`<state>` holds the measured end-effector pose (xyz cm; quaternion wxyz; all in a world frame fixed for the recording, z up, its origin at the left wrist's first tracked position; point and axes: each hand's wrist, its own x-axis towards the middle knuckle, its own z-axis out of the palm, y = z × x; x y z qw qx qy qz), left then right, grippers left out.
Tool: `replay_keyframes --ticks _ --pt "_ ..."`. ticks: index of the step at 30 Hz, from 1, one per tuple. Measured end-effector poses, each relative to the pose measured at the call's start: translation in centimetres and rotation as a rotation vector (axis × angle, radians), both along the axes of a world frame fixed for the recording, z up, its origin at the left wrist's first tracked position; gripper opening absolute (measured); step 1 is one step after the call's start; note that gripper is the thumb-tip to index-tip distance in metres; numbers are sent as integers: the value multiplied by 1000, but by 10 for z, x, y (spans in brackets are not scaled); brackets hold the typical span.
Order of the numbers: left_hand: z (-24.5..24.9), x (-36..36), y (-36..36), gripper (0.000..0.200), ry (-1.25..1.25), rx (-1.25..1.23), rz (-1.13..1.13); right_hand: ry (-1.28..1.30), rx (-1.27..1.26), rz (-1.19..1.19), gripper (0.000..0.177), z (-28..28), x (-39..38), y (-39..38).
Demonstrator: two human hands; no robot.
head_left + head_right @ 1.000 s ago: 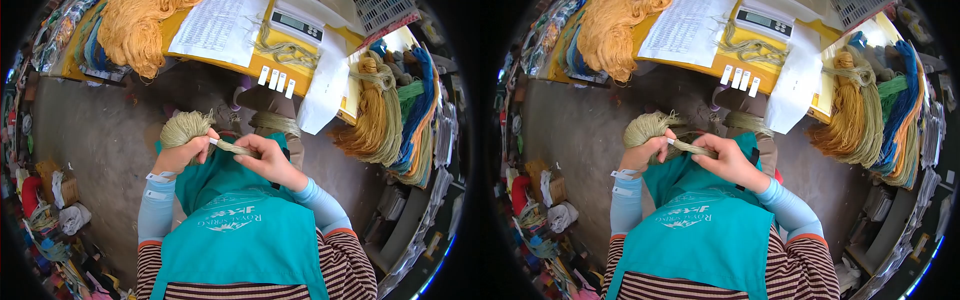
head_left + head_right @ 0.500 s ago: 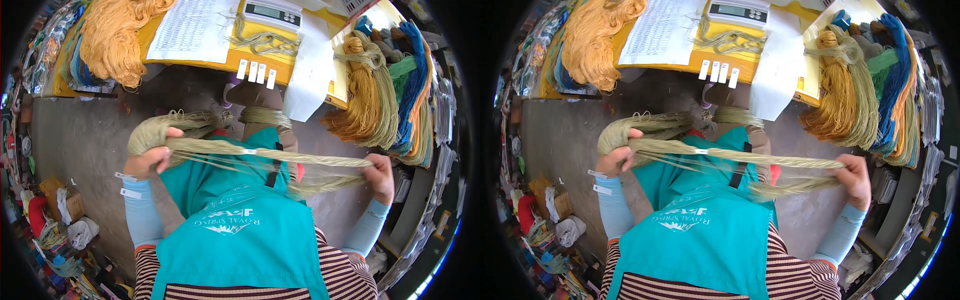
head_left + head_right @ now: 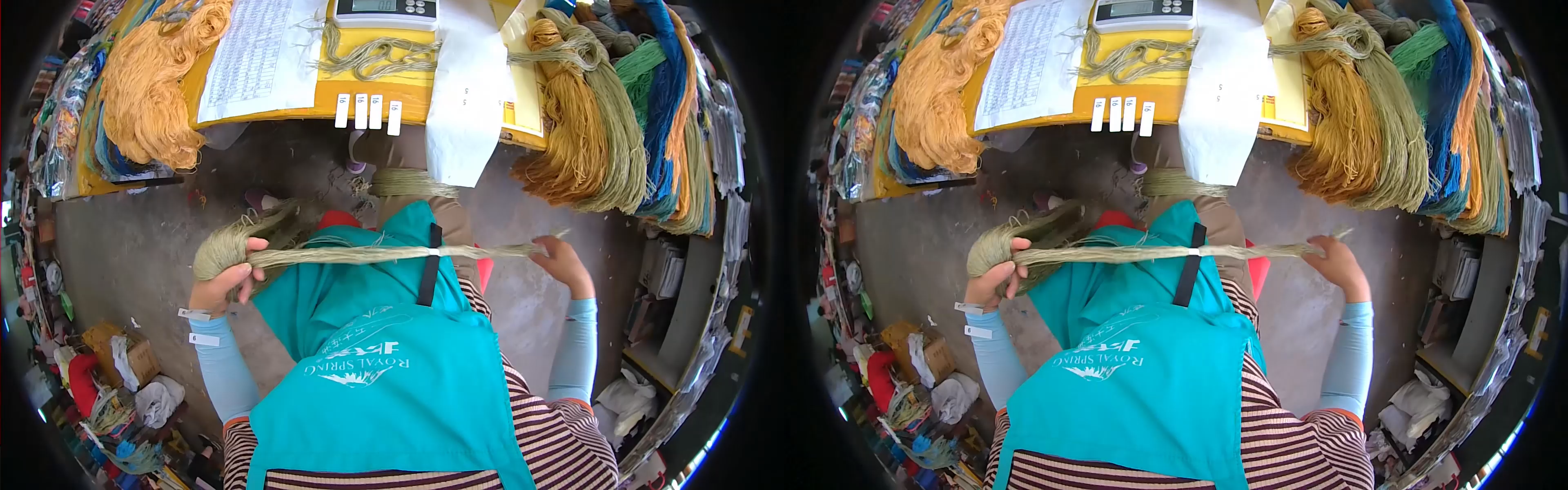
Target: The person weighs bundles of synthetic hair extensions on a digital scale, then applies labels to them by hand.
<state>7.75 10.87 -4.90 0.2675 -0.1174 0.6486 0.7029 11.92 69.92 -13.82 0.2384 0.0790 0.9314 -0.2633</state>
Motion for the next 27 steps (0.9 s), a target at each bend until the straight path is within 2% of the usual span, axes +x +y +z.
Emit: replay_keyframes --ticks 2,3,4,5,7,9,11,12,14,15,19,21,23,25,27 --pt "-5 0 3 41 -6 0 17 235 -45 0 22 -16 -21 -39" --pt "-7 1 4 41 -12 1 30 200 -218 -100 21 -31 -33 -64" --pt "-9 1 5 41 -7 2 40 195 -277 -75 19 -15 -48 -106" --pt "-11 1 4 41 -8 8 53 286 -430 29 17 -7 -62 -144" --pt "-12 3 3 40 -8 13 80 503 -426 374 12 -15 -90 -207" --pt "-12 6 3 39 -22 22 67 509 -255 560 12 -42 -119 -259" --pt "-11 11 3 39 -31 34 77 401 104 824 16 -96 -147 -297" --pt "-10 13 4 39 -39 47 75 403 105 831 16 -106 -151 -307" --pt "-13 16 4 39 -32 54 75 208 559 1098 23 -115 -156 -321" --pt "-14 18 3 40 -29 61 66 210 657 1148 27 -118 -153 -323" --pt "-14 19 -1 39 -7 100 34 165 630 1119 25 -115 -153 -314" --pt "-17 18 -3 39 -7 103 31 305 162 847 19 -85 -143 -296" --pt "-18 15 -3 39 -6 106 28 512 -472 480 8 -37 -124 -274" --pt "-16 12 -1 39 2 80 50 274 -821 234 6 6 -109 -247" --pt "-17 10 0 39 13 85 50 -20 -1181 -40 9 20 -97 -217"
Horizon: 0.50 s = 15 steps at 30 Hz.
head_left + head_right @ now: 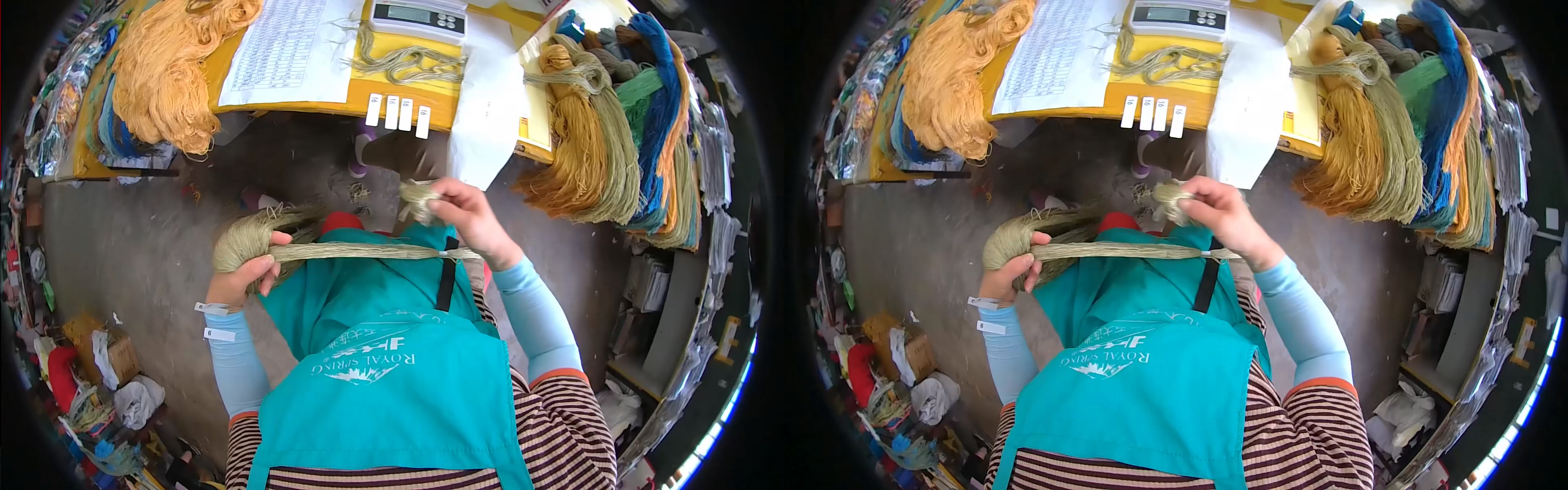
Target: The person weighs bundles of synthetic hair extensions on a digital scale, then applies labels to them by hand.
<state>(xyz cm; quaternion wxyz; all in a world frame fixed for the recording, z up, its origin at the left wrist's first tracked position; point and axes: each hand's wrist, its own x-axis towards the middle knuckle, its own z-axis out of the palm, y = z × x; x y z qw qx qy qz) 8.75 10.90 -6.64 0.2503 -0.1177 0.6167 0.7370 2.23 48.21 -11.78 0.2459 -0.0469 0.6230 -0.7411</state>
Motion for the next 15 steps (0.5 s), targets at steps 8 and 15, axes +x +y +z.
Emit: replay_keyframes --ticks 8,15 --pt "-3 -9 3 38 93 28 77 -16 -18 -120 12 33 17 51" --pt "-6 -16 8 33 100 23 99 -117 170 -58 11 39 13 81"
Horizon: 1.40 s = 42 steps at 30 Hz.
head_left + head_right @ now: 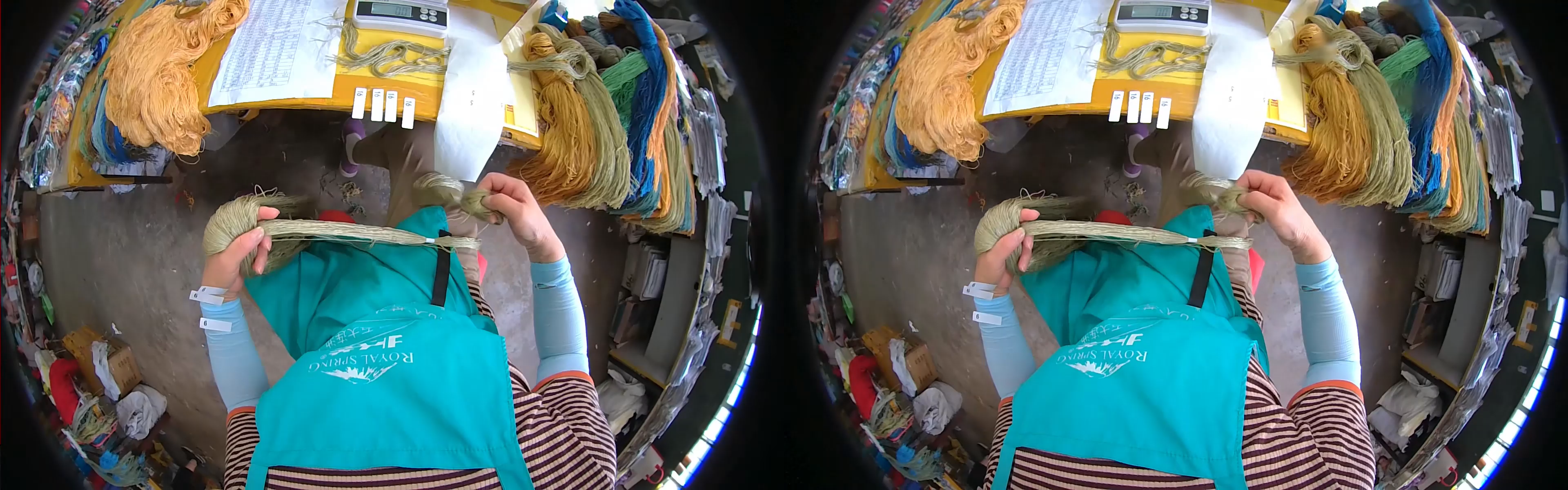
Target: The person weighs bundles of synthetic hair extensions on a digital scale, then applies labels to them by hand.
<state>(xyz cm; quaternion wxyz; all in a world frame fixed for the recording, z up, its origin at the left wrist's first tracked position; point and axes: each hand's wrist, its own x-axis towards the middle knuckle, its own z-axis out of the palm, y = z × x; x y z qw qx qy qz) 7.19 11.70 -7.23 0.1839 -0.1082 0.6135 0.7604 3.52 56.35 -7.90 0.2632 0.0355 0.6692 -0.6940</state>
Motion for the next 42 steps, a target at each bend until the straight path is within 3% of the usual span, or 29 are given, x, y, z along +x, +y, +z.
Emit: replay_keyframes --ticks 1,2,7,8,10,11,12,17,22,26,28,31,36,41,42 --pt "-1 -2 2 33 2 2 1 -72 2 22 10 -4 -1 3" --pt "-1 -4 7 32 25 -65 41 -124 -175 -17 11 0 1 1" --pt "-9 -11 16 31 161 -203 208 48 -95 -47 12 31 3 -7" --pt "-11 -14 13 43 260 -64 122 60 -130 -23 13 39 2 -12" --pt "-23 -8 18 63 190 654 29 71 -164 6 13 51 -1 -25" --pt "-28 -10 32 78 260 889 -68 96 -171 58 14 56 -3 -34" --pt "-26 -13 46 78 262 986 -131 122 -179 110 15 60 -6 -41" --pt "-18 -25 98 57 45 775 -206 87 -273 216 15 80 -16 -69" --pt "7 -32 133 52 29 460 -396 53 -233 273 18 84 -19 -89" --pt "9 -34 139 54 35 359 -498 28 -312 204 19 79 -18 -82" --pt "3 -34 131 53 33 419 -472 95 -295 168 18 72 -22 -66" --pt "6 -36 120 53 50 429 -432 -32 -454 -17 18 63 -16 -56" --pt "18 -40 110 51 93 420 -385 -297 -707 122 19 49 -12 -38" --pt "35 -38 80 52 114 221 -308 -58 -23 187 12 86 -2 6" --pt "35 -37 70 53 171 206 -282 -25 -6 179 15 89 1 22"
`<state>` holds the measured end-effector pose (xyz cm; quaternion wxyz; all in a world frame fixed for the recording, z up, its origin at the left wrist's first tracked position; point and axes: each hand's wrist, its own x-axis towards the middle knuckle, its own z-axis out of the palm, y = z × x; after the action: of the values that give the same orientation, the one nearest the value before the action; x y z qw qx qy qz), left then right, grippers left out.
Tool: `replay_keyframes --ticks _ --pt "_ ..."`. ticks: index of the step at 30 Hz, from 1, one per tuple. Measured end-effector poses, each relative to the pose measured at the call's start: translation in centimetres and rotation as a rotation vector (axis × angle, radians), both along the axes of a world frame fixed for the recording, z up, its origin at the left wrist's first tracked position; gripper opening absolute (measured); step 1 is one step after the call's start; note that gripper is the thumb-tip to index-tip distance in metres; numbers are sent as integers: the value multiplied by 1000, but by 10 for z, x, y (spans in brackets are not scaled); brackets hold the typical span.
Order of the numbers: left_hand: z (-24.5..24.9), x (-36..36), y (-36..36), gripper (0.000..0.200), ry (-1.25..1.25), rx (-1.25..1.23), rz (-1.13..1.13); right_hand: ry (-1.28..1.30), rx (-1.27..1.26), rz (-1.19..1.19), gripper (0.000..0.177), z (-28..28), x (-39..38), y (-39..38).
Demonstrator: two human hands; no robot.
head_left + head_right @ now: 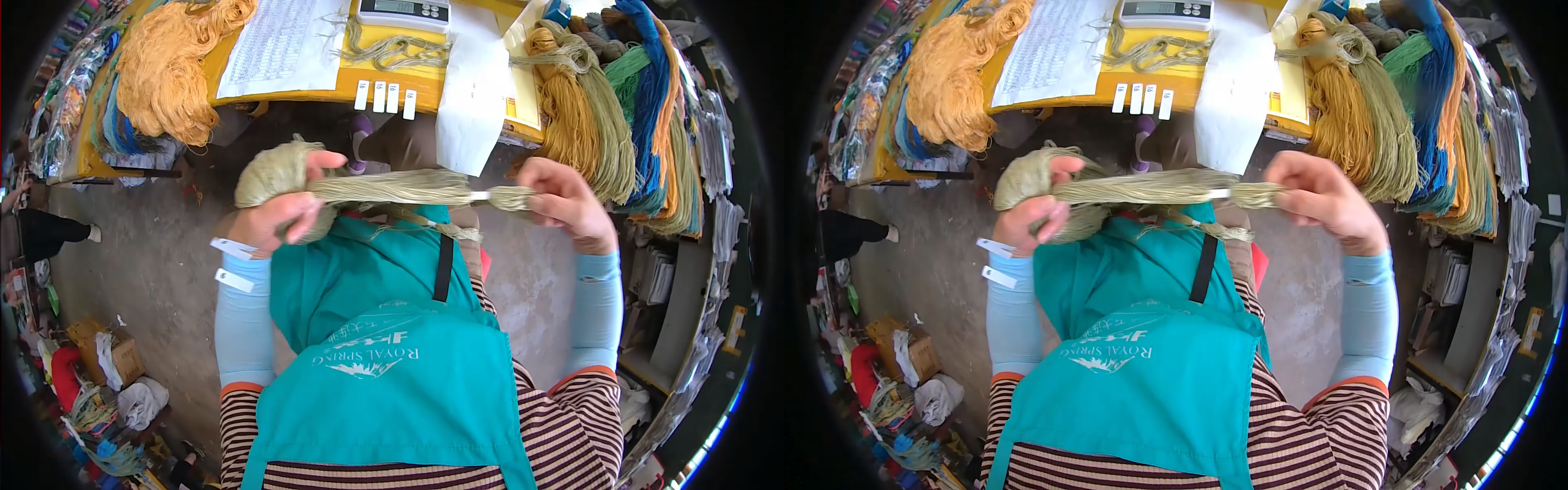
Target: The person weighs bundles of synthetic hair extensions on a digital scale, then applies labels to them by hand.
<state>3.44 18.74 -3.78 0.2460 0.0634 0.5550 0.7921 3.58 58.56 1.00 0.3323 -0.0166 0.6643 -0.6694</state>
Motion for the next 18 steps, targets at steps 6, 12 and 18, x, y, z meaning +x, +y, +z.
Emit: replay_keyframes --ticks 6,12,18 --pt "-10 1 -44 49 71 -135 47 173 507 49 26 20 24 64" --pt "-49 7 -53 45 -22 -230 122 348 559 19 24 -106 51 5" --pt "-59 11 -71 43 -195 -126 403 616 880 35 22 -157 53 -12"
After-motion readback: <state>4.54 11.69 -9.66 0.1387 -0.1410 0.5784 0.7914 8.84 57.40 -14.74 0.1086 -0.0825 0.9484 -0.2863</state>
